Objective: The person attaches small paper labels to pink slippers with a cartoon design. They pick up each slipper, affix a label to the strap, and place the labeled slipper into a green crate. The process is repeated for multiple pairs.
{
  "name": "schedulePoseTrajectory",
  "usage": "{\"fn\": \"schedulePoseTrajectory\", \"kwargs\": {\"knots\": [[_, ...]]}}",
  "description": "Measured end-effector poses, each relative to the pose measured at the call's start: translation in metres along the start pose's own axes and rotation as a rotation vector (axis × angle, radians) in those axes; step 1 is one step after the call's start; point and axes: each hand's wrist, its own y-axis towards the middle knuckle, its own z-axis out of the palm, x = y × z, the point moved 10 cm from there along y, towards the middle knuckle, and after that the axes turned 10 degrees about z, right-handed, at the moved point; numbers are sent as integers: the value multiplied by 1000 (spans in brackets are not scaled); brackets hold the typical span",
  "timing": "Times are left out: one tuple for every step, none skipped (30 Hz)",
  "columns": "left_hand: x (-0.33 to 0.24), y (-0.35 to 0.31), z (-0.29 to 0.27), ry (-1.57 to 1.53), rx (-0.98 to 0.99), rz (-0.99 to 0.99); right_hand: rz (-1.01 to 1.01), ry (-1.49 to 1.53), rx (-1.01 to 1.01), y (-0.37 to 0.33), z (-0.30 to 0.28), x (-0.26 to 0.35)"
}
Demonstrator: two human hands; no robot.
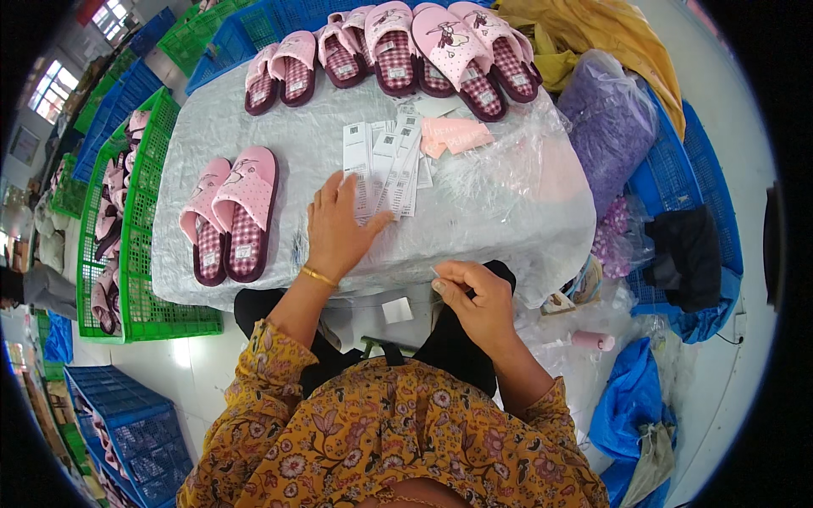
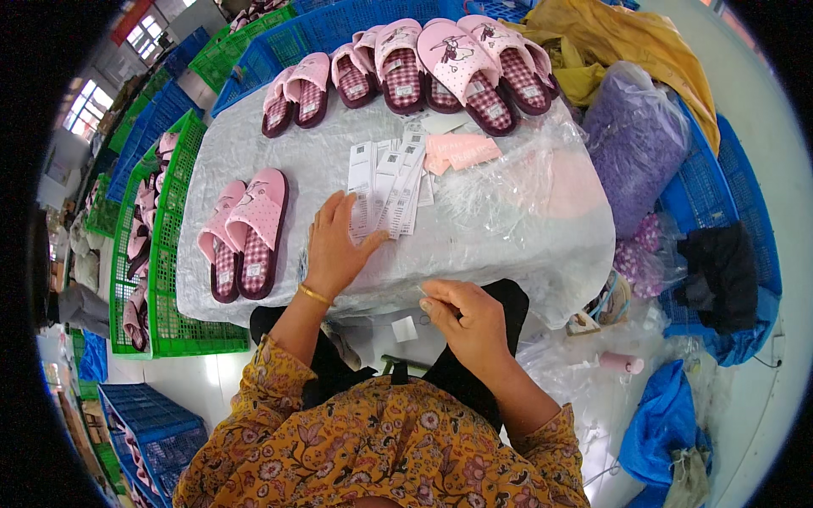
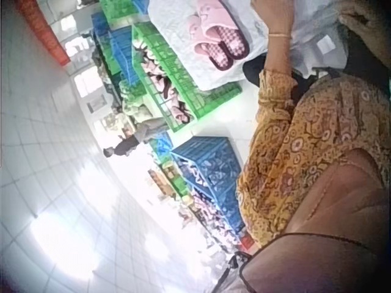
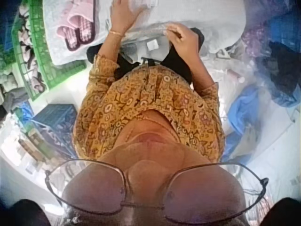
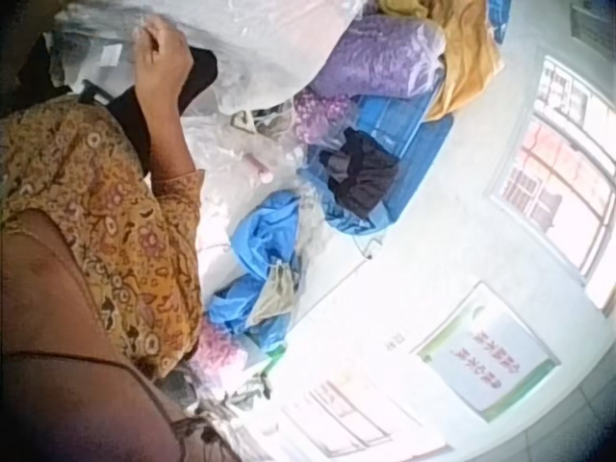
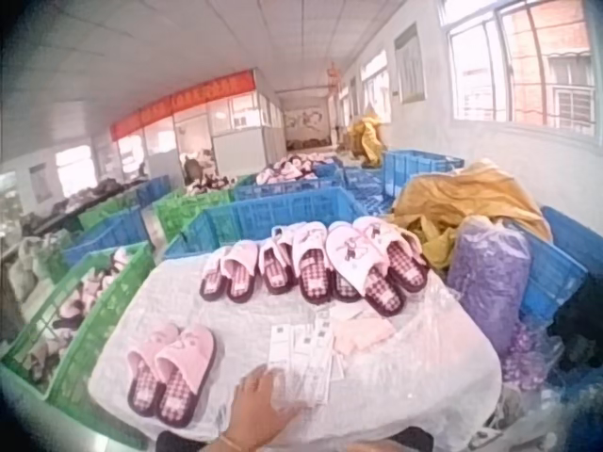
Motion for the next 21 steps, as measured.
{"fn": "schedulePoseTrajectory", "kwargs": {"knots": [[6,1,10,7,38,-16,-21,2,-1,0,1,-3],[11,2,18,14,75,-32,-4,5,5,0,1,-5],[15,1,25,21,113,-48,13,8,12,0,2,-6],[14,1,25,10,126,-62,32,12,21,0,3,-8],[12,1,23,-1,139,-76,37,38,22,-1,3,-10],[11,0,23,-12,152,-90,43,63,24,-1,3,-12],[12,-2,20,-4,138,-90,46,89,27,-1,4,-13],[13,-5,18,4,123,-91,42,91,25,-2,4,-12],[15,-9,15,13,107,-92,37,94,24,-3,4,-12],[12,-11,11,23,73,-51,29,100,25,-3,5,-11],[10,-14,7,34,40,-10,31,106,26,-3,7,-11],[7,-15,2,45,7,31,32,113,27,-4,8,-12],[5,-16,-3,57,-19,53,39,115,23,-5,9,-14],[1,-16,-9,69,-44,75,29,121,28,-5,11,-13],[-2,-16,-16,80,-68,98,20,129,33,-4,14,-11],[-3,-16,-16,91,-22,100,14,132,34,-5,15,-10],[-4,-17,-17,101,24,102,32,131,43,-4,17,-9],[-3,-18,-16,111,71,104,50,130,51,-2,19,-6],[-3,-19,-19,108,56,108,68,128,59,-1,21,-5],[-3,-21,-22,106,41,111,36,86,47,0,20,-1],[-3,-22,-24,103,26,115,4,44,34,2,20,2]]}}
